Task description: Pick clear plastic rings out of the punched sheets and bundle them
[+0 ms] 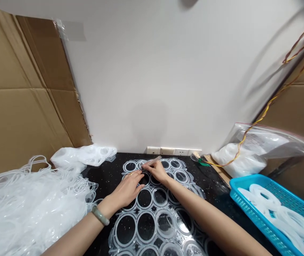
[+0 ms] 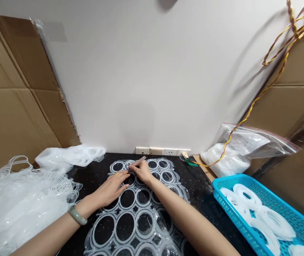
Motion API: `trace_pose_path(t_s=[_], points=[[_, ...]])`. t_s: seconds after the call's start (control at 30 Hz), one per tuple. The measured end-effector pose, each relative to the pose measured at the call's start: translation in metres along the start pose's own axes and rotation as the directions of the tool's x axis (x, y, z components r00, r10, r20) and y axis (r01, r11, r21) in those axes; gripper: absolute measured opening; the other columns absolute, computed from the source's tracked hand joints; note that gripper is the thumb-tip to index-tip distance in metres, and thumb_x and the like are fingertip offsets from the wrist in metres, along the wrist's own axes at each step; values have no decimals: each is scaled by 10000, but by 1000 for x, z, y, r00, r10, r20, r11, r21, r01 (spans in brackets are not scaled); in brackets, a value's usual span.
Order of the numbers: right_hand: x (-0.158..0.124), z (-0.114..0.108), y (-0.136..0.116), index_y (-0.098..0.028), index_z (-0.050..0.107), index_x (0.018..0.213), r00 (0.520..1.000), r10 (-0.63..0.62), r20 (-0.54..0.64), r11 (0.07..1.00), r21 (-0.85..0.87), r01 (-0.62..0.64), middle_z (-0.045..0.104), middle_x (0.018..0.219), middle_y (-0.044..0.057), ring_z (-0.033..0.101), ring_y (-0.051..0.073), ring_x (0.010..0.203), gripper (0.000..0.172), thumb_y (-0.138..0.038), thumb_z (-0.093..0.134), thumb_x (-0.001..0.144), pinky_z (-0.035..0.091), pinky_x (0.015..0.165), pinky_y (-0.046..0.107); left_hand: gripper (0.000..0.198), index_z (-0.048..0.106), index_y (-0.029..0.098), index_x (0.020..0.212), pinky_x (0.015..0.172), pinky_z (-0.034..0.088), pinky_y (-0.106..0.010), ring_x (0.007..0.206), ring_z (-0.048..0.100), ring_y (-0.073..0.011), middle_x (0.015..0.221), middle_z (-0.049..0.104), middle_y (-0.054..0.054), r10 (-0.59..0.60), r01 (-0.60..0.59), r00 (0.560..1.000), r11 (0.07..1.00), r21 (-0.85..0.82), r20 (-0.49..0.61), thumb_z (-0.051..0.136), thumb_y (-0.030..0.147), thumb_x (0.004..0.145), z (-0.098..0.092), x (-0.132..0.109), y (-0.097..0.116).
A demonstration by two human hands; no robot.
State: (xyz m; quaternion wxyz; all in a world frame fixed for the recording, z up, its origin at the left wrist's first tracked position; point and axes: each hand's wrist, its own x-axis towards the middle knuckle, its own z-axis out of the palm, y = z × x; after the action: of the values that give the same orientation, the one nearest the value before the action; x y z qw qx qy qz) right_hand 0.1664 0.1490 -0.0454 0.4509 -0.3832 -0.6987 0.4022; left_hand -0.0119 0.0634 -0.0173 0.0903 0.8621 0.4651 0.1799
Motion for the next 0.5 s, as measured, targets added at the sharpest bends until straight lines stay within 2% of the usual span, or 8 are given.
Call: trace_pose_path(t_s=[0.13, 0.5], points=[[2, -2, 4, -129, 734, 774, 999, 37, 35, 996, 84, -40, 750, 848, 105, 695, 250, 818, 314, -437, 686, 747, 530, 751, 333, 385, 567, 162, 1301, 1111, 373, -456, 1325, 463, -268, 1408, 524, -138, 13, -13, 1000, 1000, -1, -29, 515, 287, 940, 9, -3, -4], [3, -3, -1, -135, 728, 750, 998, 26, 55, 999, 21, -28, 743, 837, 95, 683, 237, 802, 307, -436, 674, 767, 515, 733, 315, 393, 563, 152, 1310, 1113, 369, -459, 1326, 459, -278, 1416, 515, -140, 1, -1, 1000, 1000, 9, -14, 524, 257, 933, 8, -3, 0]])
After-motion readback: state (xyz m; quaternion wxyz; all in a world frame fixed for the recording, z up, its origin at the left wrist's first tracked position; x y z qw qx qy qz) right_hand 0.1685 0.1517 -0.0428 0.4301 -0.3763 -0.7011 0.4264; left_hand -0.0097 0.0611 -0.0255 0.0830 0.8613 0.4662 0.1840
